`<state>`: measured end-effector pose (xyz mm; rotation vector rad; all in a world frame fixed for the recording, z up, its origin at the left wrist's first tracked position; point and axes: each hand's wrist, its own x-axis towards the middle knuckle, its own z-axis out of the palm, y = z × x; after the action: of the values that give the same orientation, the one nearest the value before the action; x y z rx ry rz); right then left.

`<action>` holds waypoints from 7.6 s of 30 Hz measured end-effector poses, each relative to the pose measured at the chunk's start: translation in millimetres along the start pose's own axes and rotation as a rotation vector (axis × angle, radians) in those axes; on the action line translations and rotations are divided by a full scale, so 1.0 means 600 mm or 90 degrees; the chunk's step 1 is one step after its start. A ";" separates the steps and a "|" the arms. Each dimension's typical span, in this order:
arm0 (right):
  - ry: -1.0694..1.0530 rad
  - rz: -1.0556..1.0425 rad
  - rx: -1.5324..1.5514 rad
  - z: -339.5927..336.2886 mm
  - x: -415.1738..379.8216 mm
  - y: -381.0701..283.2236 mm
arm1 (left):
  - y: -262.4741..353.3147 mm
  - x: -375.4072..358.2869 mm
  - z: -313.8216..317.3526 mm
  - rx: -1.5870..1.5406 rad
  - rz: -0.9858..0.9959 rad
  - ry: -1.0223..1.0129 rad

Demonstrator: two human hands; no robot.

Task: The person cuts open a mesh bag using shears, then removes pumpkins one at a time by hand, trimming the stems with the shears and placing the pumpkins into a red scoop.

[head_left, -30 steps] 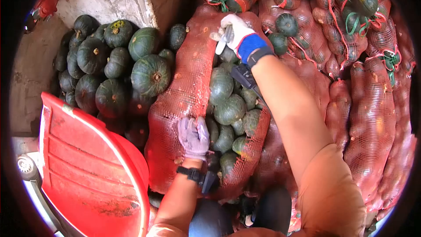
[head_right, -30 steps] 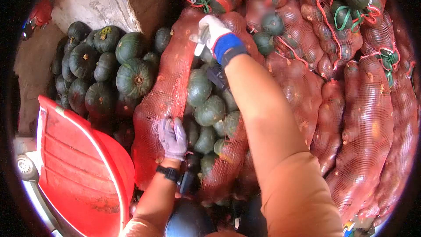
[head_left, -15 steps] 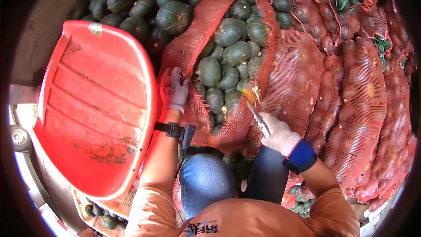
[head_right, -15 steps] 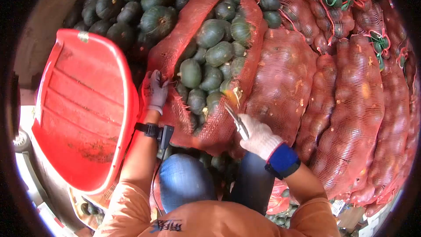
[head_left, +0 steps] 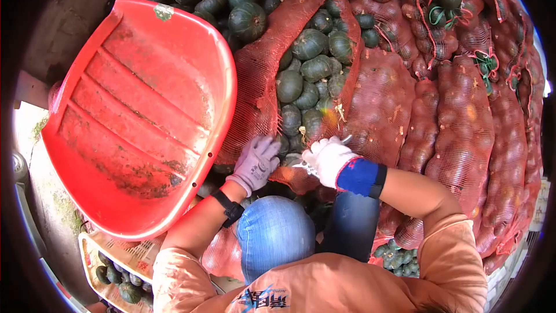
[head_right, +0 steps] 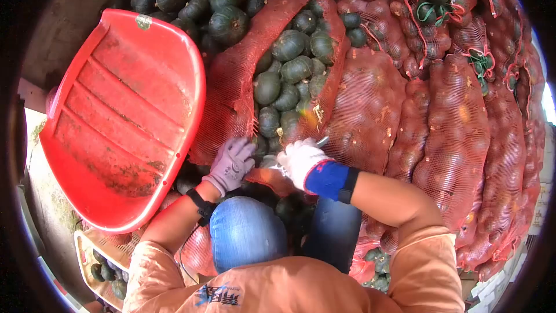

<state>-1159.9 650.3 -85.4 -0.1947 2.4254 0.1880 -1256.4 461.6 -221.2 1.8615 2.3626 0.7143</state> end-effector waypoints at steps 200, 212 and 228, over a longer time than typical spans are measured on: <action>0.605 0.160 0.927 0.157 -0.043 -0.089 | -0.007 0.092 -0.005 -1.033 -0.629 0.108; 0.532 0.269 1.025 0.153 -0.050 -0.095 | 0.021 0.078 0.002 -0.232 -0.265 0.013; 0.407 0.310 0.724 0.089 -0.065 -0.121 | 0.076 -0.020 -0.084 -1.702 -0.348 0.232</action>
<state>-1082.7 592.6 -106.4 0.9682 2.7181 -1.1808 -1227.8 441.8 -161.6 -0.2067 0.1146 2.0246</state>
